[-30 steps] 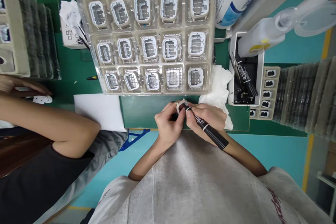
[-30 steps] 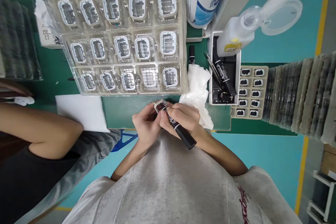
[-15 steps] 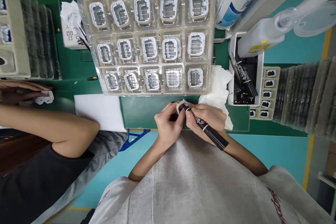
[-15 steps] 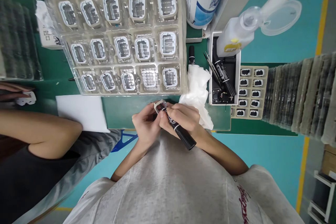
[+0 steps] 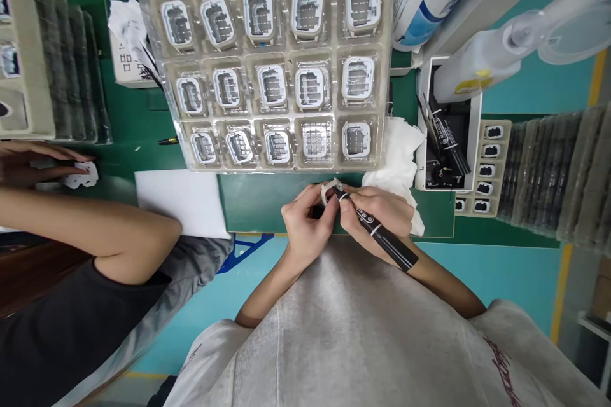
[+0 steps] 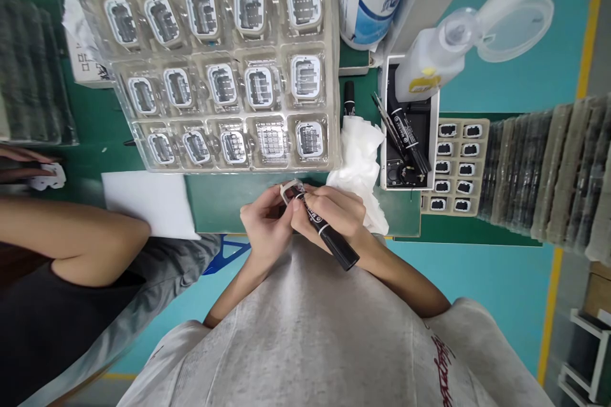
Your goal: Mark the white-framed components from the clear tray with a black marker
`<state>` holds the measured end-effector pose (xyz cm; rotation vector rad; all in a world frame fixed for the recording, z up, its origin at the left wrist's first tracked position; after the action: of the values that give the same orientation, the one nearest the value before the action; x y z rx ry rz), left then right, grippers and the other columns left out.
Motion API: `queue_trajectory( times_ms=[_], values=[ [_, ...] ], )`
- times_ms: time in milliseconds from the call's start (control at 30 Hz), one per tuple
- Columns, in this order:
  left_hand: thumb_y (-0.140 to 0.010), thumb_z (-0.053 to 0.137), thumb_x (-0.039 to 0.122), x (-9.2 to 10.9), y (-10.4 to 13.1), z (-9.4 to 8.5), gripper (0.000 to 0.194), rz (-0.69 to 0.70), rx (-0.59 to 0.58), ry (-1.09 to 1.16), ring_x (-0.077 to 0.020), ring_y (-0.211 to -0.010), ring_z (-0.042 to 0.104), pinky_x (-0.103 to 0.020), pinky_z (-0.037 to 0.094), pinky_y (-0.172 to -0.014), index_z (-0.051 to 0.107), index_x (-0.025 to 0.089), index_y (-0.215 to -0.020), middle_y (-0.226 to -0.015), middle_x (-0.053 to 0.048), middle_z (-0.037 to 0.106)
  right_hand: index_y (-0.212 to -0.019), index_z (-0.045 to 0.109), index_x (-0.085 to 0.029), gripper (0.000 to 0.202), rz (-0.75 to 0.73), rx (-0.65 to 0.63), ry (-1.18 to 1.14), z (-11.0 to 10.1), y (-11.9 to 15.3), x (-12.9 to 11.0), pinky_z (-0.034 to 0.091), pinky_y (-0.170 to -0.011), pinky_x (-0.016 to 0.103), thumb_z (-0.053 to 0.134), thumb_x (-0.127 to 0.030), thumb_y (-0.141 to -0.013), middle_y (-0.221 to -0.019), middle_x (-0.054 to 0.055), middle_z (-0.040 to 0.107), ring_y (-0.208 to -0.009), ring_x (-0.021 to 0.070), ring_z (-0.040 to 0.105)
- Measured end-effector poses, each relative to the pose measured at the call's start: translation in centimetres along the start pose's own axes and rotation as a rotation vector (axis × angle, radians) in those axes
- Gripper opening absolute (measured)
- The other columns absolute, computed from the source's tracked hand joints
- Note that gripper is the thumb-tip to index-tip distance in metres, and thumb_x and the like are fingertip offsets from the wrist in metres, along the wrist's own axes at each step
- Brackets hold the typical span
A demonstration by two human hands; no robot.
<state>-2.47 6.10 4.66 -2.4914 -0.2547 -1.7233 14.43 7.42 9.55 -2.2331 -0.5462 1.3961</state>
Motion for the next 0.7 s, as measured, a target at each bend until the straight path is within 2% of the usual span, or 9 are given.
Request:
queue_trajectory(
  times_ms=[200,433,533,700],
  values=[
    [-0.097,0.089,0.039,-0.7,-0.3,0.4,0.022,-0.143,-0.037,0.166,-0.0192,-0.075,0.083,-0.027,0.066,-0.068,0.089,0.020,-0.108,-0.090,-0.005,0.090,-0.111,0.072,-0.026,0.022,0.063,0.006,-0.086,-0.4,0.2,-0.1,0.082,-0.089,0.037,0.080,-0.006,-0.105,-0.100,0.000,0.086,-0.100,0.0257,0.091],
    [-0.087,0.100,0.048,-0.6,-1.0,0.6,0.035,-0.240,-0.109,0.349,-0.0177,-0.067,0.080,-0.028,0.069,-0.065,0.086,0.018,-0.098,-0.086,-0.005,0.088,-0.111,0.072,-0.025,0.022,0.069,0.016,-0.083,-0.3,0.1,-0.1,0.081,-0.088,0.033,0.081,-0.006,-0.104,-0.098,0.000,0.086,-0.098,0.0248,0.091],
    [-0.087,0.102,0.045,-0.7,-1.0,0.7,0.033,-0.237,-0.113,0.344,-0.0184,-0.069,0.081,-0.028,0.071,-0.068,0.086,0.019,-0.098,-0.084,-0.004,0.087,-0.109,0.072,-0.025,0.019,0.053,0.022,-0.052,0.0,0.1,0.0,0.080,-0.090,0.034,0.080,-0.009,-0.106,-0.098,-0.001,0.086,-0.096,0.0238,0.091],
    [-0.095,0.092,0.035,-0.9,-0.5,0.4,0.019,-0.175,-0.065,0.273,-0.0207,-0.084,0.088,-0.027,0.072,-0.077,0.088,0.019,-0.105,-0.093,-0.005,0.091,-0.108,0.072,-0.026,0.019,0.050,0.023,-0.053,0.0,-0.1,0.0,0.081,-0.087,0.035,0.079,-0.009,-0.107,-0.098,-0.001,0.086,-0.094,0.0231,0.090]
  ],
)
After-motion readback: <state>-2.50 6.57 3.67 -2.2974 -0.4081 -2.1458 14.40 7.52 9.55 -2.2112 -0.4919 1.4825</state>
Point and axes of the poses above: each hand's wrist, its own y-axis away from the middle knuckle, its own z-axis out of the palm, x = y × z, the point moved 7 cm from there along -y, towards the middle knuckle
